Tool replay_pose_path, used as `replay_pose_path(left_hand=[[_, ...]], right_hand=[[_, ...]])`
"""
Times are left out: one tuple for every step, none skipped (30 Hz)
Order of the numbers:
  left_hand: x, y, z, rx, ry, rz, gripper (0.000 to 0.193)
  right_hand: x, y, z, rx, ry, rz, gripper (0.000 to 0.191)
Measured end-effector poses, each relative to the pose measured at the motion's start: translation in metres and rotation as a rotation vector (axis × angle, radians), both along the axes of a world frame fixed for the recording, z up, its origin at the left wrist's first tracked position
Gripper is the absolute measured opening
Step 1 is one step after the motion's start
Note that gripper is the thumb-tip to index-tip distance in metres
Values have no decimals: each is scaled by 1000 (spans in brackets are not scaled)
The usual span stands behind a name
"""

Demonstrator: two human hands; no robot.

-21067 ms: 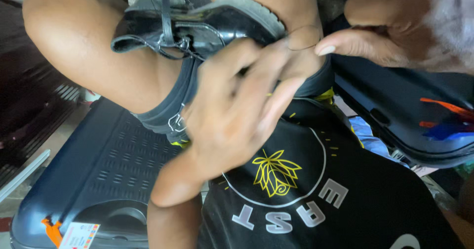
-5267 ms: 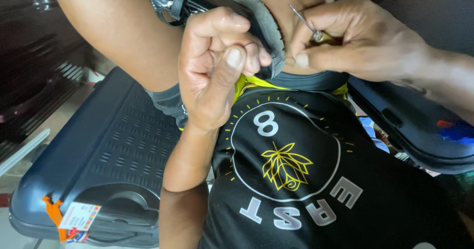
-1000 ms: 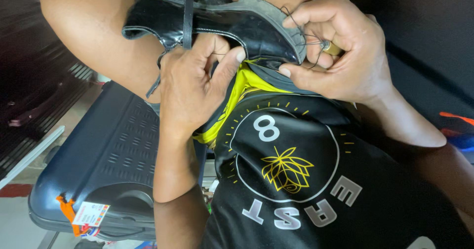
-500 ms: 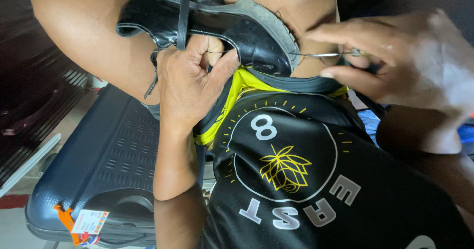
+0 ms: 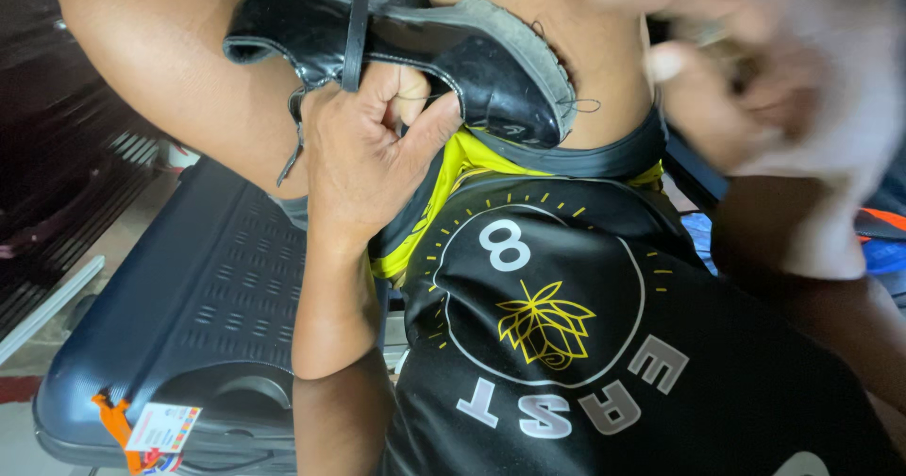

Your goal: The person sits on the floor and hand-sews a black shoe using a needle and thread. They repeatedly push the needle through the shoe's upper and pull the thread to secure stitches along the seam.

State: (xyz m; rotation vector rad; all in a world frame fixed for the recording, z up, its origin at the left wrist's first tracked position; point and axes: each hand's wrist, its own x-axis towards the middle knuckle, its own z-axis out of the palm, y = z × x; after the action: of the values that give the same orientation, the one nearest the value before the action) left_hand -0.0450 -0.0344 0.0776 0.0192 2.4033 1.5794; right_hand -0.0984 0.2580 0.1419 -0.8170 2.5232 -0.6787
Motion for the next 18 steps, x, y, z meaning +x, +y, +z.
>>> replay_pose_path(left_hand=[[0, 0, 0, -4, 0, 1, 40], [0, 1, 0, -4, 6, 0, 41], [0, 1, 0, -1, 14, 1, 42], [0, 1, -1, 10, 20, 2, 42], [1, 0, -1, 17, 20, 5, 42], [1, 0, -2, 26, 20, 8, 42], [2, -1, -3, 24, 22, 3, 43], [2, -2, -4, 20, 24, -3, 44], [3, -2, -5, 18, 24, -11, 46], [3, -3, -7, 6, 29, -8, 49], [4, -3, -8, -4, 36, -8, 52], [4, -3, -10, -14, 44, -7, 55], [5, -3, -11, 15, 55, -7, 51], [5, -3, -12, 41, 69, -7, 46], [5, -2, -13, 67, 83, -5, 42], [5, -1, -14, 67, 76, 3, 47], [5, 0, -14, 68, 66, 11, 51], [5, 1, -14, 68, 52, 19, 56]], right_hand=[[0, -8, -2, -63, 55, 18, 27], [-1, -15, -4, -124, 112, 38, 25], [-6, -21, -10, -198, 147, 80, 22], [-10, -24, -12, -233, 141, 100, 18], [-15, -26, -14, -269, 133, 122, 15], [-17, -26, -15, -263, 91, 118, 11], [-18, -24, -15, -251, 57, 103, 9], [-18, -22, -16, -239, 24, 88, 8], [-15, -16, -12, -219, -8, 58, 11], [-12, -10, -11, -206, -73, 10, 12], [-8, -4, -9, -193, -136, -40, 14], [-5, 1, -10, -192, -232, -101, 13], [-3, 5, -10, -195, -330, -157, 12], [-1, 7, -11, -235, -376, -166, 11], [-3, 6, -12, -274, -421, -174, 10], [-6, 4, -13, -313, -478, -197, 9], [-10, -1, -10, -351, -535, -221, 7], [-15, -9, -7, -388, -607, -261, 7]])
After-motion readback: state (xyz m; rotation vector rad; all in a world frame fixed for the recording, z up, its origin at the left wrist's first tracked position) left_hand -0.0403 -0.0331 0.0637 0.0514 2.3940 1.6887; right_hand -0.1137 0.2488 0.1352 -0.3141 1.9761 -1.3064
